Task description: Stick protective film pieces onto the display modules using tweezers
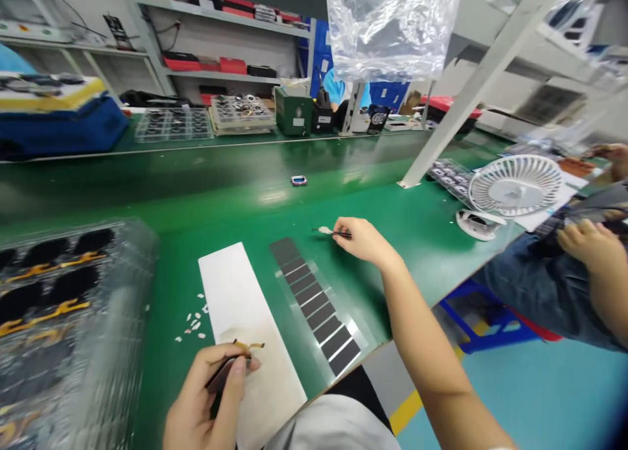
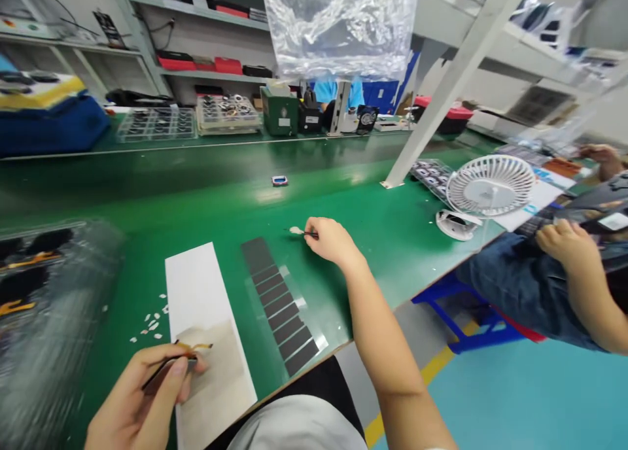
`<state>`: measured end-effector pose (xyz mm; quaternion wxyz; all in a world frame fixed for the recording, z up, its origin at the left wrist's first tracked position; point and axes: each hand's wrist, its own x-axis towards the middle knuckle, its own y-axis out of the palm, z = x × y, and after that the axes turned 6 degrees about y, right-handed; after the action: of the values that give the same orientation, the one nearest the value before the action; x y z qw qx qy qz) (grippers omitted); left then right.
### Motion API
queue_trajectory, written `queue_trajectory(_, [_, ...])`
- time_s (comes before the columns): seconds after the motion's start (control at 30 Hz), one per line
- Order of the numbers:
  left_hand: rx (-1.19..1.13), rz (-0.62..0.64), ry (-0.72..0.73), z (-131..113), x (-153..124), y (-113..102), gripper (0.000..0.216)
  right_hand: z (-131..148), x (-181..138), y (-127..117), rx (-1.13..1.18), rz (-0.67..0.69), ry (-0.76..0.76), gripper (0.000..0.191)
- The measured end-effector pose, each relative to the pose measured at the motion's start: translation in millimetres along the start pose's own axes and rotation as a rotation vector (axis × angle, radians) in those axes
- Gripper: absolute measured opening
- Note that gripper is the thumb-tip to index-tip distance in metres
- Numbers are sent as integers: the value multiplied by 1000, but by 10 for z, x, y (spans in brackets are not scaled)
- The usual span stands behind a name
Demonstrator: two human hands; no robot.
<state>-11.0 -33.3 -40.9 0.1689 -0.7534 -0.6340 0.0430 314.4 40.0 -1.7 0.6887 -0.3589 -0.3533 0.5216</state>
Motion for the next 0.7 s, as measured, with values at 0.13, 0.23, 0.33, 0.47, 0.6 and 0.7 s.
queue_trajectory(0.13, [-69, -16, -13, -67, -20, 38, 19, 16, -5, 46, 24, 70, -29, 6])
queue_trajectory(0.23, [-111, 25, 23, -69, 7, 29, 14, 97, 1, 90, 83, 112, -76, 8])
queue_trajectory(0.33, [-149, 25, 15, -56, 25, 25, 12, 275, -49, 135, 173, 107, -114, 18])
queue_trajectory(0.47, [-193, 18, -20, -69, 19, 29, 11, 686, -228, 271, 537, 313, -207, 21])
queue_trajectory(0.6, [-222, 50, -48, -91, -6, 5, 13, 1006, -357, 442, 736, 611, -303, 17])
queue_trajectory(0.7, [-150, 22, -65, -111, -71, 16, 21, 1069, -437, 495, 821, 720, -323, 11])
